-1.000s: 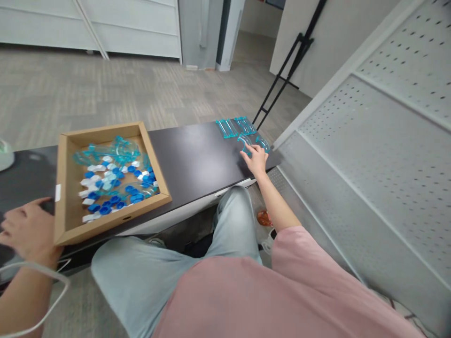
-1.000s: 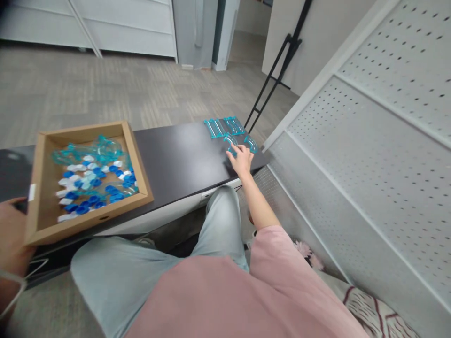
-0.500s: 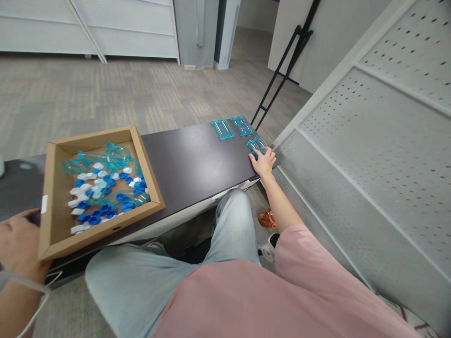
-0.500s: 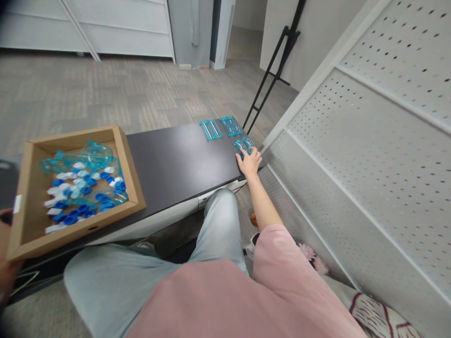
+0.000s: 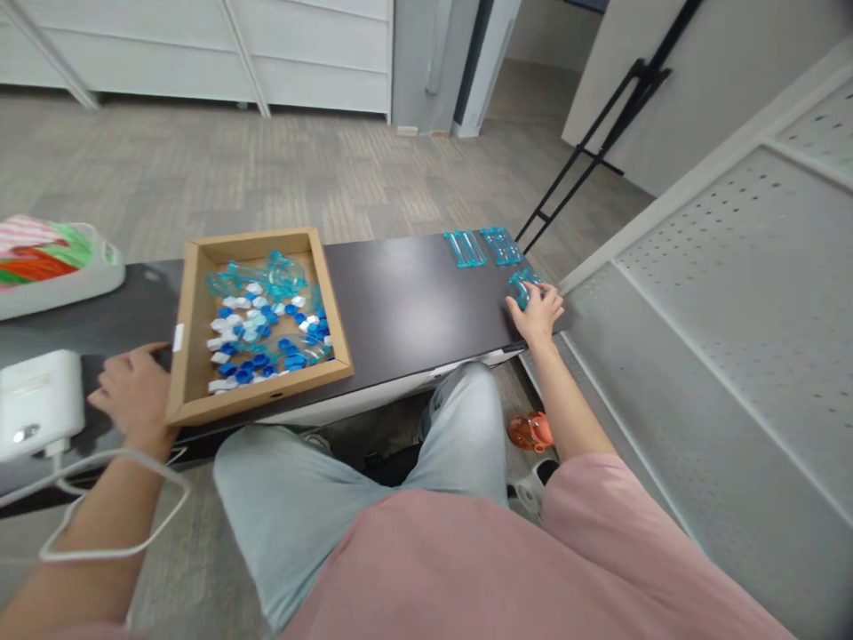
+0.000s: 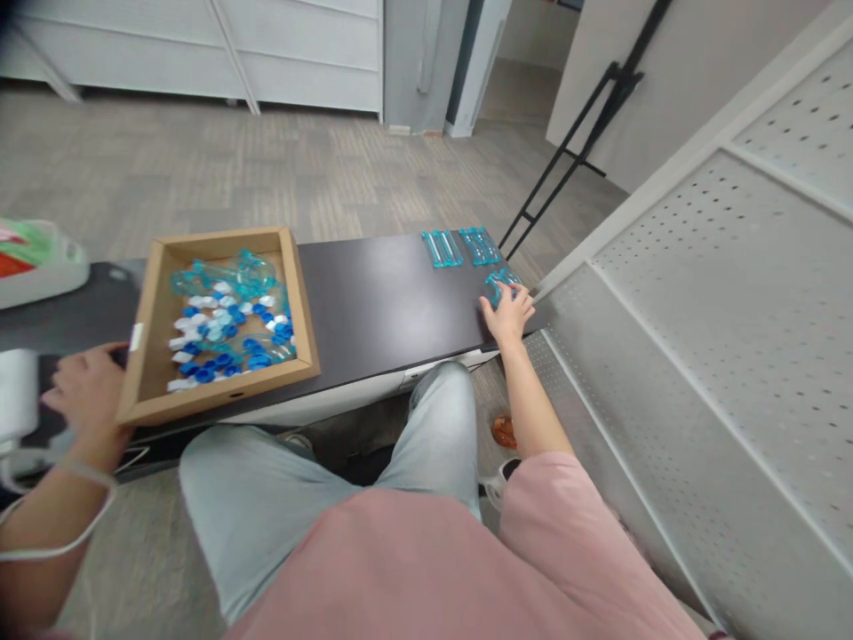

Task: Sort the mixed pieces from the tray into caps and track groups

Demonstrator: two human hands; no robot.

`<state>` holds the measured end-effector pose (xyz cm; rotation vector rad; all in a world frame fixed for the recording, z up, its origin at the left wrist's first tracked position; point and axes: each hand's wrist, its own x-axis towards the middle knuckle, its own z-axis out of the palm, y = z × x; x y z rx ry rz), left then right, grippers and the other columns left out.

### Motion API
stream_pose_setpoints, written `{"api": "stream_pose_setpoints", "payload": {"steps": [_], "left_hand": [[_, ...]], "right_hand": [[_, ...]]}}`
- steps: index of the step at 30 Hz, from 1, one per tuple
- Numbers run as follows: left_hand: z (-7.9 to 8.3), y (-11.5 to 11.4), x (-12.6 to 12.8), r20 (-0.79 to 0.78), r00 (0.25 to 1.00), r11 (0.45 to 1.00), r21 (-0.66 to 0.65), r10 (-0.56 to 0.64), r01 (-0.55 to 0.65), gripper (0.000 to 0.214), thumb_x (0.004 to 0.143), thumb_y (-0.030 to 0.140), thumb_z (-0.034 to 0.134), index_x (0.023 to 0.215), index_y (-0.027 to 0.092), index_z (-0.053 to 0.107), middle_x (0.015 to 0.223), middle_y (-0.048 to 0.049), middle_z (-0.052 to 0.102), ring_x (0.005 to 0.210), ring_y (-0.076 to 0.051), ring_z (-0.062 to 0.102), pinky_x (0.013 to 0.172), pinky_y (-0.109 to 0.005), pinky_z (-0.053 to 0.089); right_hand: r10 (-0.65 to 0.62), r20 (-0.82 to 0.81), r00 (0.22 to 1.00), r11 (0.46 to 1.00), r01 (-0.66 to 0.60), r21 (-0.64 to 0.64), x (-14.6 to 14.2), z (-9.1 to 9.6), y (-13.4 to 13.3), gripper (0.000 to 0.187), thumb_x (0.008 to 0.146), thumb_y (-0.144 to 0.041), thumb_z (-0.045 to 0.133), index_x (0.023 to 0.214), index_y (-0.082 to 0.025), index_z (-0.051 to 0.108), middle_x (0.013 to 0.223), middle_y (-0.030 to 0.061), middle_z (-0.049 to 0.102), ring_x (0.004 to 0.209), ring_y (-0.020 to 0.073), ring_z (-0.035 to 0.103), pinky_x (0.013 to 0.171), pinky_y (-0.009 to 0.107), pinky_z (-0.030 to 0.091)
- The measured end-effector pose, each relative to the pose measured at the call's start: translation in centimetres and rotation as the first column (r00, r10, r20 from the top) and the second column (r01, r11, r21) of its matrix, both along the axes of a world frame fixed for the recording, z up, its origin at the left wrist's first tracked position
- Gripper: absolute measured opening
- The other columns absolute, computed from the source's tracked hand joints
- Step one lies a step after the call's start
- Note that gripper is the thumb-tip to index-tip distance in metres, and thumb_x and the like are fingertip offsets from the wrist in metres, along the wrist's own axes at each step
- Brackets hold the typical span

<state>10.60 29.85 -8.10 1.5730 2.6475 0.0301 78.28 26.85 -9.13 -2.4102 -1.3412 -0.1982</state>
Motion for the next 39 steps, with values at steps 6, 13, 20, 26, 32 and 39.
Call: {"api": "stream_pose_setpoints", "payload": {"steps": [6,13,20,26,32,39], "left_hand": [[1.1,-0.2,0.6,0.175,0.984,0.985,0.170,-0.013,-0.017,0.049,0.119,0.029,0.041,0.159,0.017,0.066,0.163,-0.0275,0.059,0.152,-0.042,0.055,0.124,-0.061,0.040],[0.5,-0.4,0.0,0.185,0.981,0.979,0.205,-0.052,0.014,0.044,0.122,0.026,0.046,0.161,0.016,0.065,0.161,-0.0244,0.060,0.147,-0.036,0.053,0.120,-0.050,0.036],[0.4,-0.3,0.1,0.214,0.974,0.979,0.203,-0.070,0.026,0.047,0.122,0.031,0.056,0.164,0.012,0.064,0.163,-0.0246,0.059,0.146,-0.035,0.049,0.121,-0.051,0.033],[0.1,-0.2,-0.1,0.224,0.971,0.972,0.232,-0.079,0.026,0.045,0.121,0.030,0.060,0.162,0.013,0.065,0.163,-0.0249,0.059,0.146,-0.035,0.049,0.120,-0.053,0.033],[-0.1,-0.2,-0.1,0.245,0.966,0.969,0.245,-0.087,0.025,0.044,0.120,0.029,0.059,0.161,0.013,0.065,0.162,-0.0249,0.058,0.147,-0.036,0.047,0.121,-0.053,0.031],[0.3,-0.3,0.1,0.233,0.970,0.976,0.216,-0.071,0.019,0.049,0.120,0.032,0.055,0.165,0.013,0.064,0.166,-0.0246,0.057,0.149,-0.037,0.046,0.124,-0.051,0.030]], "right_hand": [[0.479,-0.034,0.877,0.876,-0.476,0.075,-11.4,2.7,2.5,0.044,0.110,-0.046,0.066,0.148,-0.027,0.078,0.157,0.0215,0.065,0.143,0.0452,0.056,0.121,0.063,0.040],[0.933,-0.143,0.331,0.333,-0.943,-0.010,-31.8,6.4,3.8,0.031,0.118,-0.041,0.065,0.139,-0.032,0.086,0.135,0.0103,0.083,0.128,0.0341,0.067,0.117,0.051,0.039],[0.936,-0.140,0.322,0.259,-0.904,-0.340,-38.9,5.6,6.3,0.028,0.108,-0.031,0.080,0.133,-0.027,0.091,0.140,0.0128,0.085,0.127,0.0350,0.078,0.113,0.049,0.049],[0.915,-0.190,0.355,0.276,-0.896,-0.348,-39.5,5.6,7.6,0.029,0.101,-0.031,0.086,0.129,-0.023,0.090,0.141,0.0143,0.087,0.127,0.0377,0.082,0.111,0.049,0.055],[0.907,-0.208,0.366,0.344,-0.929,-0.136,-38.3,6.2,6.8,0.030,0.102,-0.033,0.082,0.130,-0.023,0.086,0.138,0.0118,0.086,0.127,0.0347,0.079,0.113,0.047,0.051],[0.931,-0.140,0.338,0.346,-0.938,0.033,-35.3,7.2,5.7,0.036,0.103,-0.028,0.076,0.138,-0.024,0.085,0.139,0.0125,0.084,0.133,0.0350,0.074,0.116,0.047,0.045]]}}
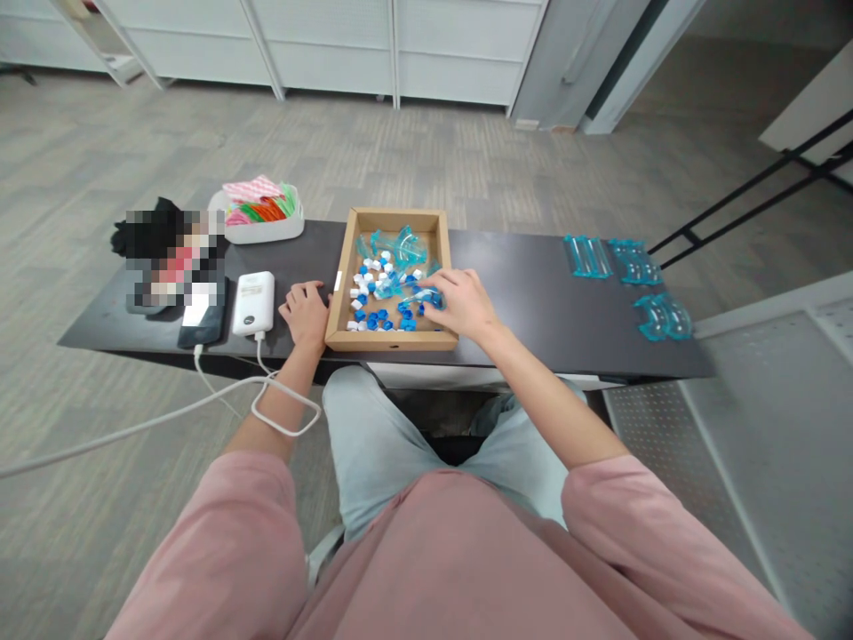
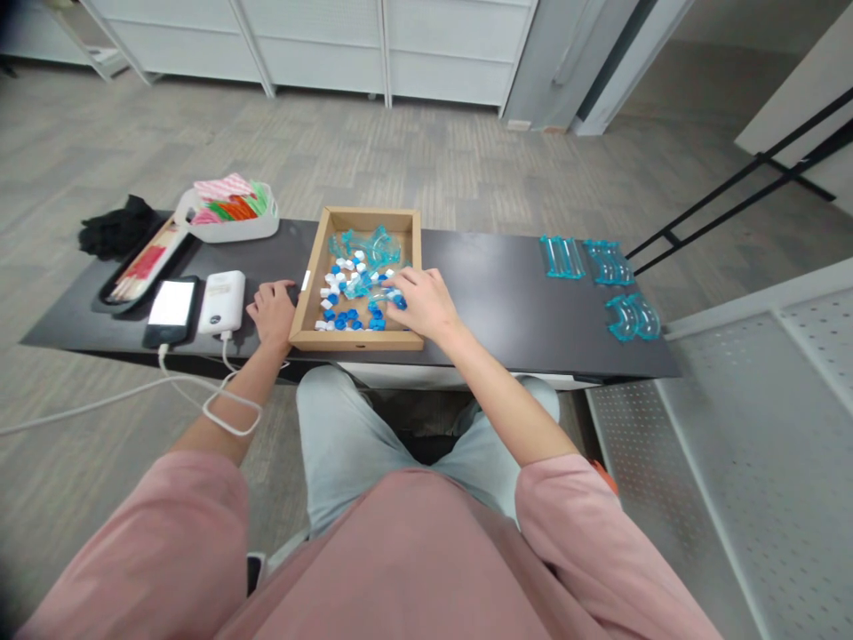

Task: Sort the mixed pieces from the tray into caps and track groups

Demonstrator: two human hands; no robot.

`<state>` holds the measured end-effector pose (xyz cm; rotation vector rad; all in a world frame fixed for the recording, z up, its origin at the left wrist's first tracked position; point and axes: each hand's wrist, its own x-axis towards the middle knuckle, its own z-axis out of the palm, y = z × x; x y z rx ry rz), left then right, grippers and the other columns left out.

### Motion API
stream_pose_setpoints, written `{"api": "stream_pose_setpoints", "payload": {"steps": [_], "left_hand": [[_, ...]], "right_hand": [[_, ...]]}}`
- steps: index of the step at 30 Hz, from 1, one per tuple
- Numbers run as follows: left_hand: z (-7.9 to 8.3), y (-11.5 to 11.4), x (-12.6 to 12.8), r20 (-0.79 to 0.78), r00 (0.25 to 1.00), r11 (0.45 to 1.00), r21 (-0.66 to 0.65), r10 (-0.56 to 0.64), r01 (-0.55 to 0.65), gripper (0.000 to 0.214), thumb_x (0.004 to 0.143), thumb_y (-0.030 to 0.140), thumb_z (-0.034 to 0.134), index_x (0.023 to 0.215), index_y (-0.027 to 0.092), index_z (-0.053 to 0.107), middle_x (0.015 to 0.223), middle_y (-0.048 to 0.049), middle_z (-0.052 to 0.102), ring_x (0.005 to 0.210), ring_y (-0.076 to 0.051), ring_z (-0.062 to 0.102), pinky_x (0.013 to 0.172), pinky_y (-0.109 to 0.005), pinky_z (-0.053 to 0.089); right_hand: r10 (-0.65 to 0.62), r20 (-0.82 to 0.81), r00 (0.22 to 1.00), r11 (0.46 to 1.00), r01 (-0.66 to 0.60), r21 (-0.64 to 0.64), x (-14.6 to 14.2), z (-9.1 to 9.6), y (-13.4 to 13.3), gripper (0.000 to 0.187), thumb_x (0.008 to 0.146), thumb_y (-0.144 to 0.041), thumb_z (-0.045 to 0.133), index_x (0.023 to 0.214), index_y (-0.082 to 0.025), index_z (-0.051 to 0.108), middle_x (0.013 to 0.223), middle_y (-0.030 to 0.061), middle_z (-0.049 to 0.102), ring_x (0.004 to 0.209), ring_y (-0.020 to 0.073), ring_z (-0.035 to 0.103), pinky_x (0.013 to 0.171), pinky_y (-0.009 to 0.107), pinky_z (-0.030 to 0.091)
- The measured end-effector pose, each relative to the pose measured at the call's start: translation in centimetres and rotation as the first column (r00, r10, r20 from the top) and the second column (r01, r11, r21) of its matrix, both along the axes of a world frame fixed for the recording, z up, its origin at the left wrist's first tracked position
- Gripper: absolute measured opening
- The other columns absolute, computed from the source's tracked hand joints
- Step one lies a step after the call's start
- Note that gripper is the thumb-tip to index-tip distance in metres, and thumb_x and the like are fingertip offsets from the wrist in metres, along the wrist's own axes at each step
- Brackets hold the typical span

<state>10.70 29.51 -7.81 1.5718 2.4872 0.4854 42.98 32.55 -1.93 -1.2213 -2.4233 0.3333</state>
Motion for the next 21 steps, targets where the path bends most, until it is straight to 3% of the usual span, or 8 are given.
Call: {"api": "stream_pose_setpoints", "payload": {"steps": [7,15,21], "left_hand": [[0.8,-0.2,0.4,-0.001,1.000,1.000,-0.023,-0.007,0.007,0.051,0.123,0.028,0.041,0.166,0.010,0.062,0.165,-0.0284,0.056,0.152,-0.039,0.048,0.125,-0.053,0.031],[0.8,-0.2,0.6,-0.004,1.000,1.000,-0.003,0.023,-0.023,0.045,0.121,0.026,0.044,0.160,0.017,0.065,0.162,-0.0245,0.057,0.149,-0.037,0.048,0.122,-0.051,0.033],[0.7,-0.3,0.4,-0.010,1.000,0.999,-0.034,0.018,-0.019,0.049,0.121,0.034,0.041,0.163,0.016,0.062,0.165,-0.0260,0.054,0.152,-0.039,0.047,0.126,-0.054,0.031]], "right_hand": [[-0.159,-0.034,0.987,0.987,0.158,-0.036,3.3,-0.9,-1.3,0.037,0.104,-0.030,0.074,0.137,-0.024,0.088,0.138,0.0146,0.085,0.130,0.0381,0.074,0.113,0.051,0.053],[-0.276,-0.120,0.954,0.959,0.265,-0.100,8.0,-2.3,-2.7,0.037,0.104,-0.032,0.073,0.136,-0.022,0.088,0.133,0.0131,0.085,0.111,0.0320,0.081,0.104,0.044,0.064],[-0.353,-0.132,0.926,0.933,0.339,-0.119,10.5,-3.1,-3.6,0.036,0.103,-0.032,0.074,0.133,-0.021,0.089,0.132,0.0138,0.086,0.117,0.0338,0.082,0.109,0.045,0.064]]}}
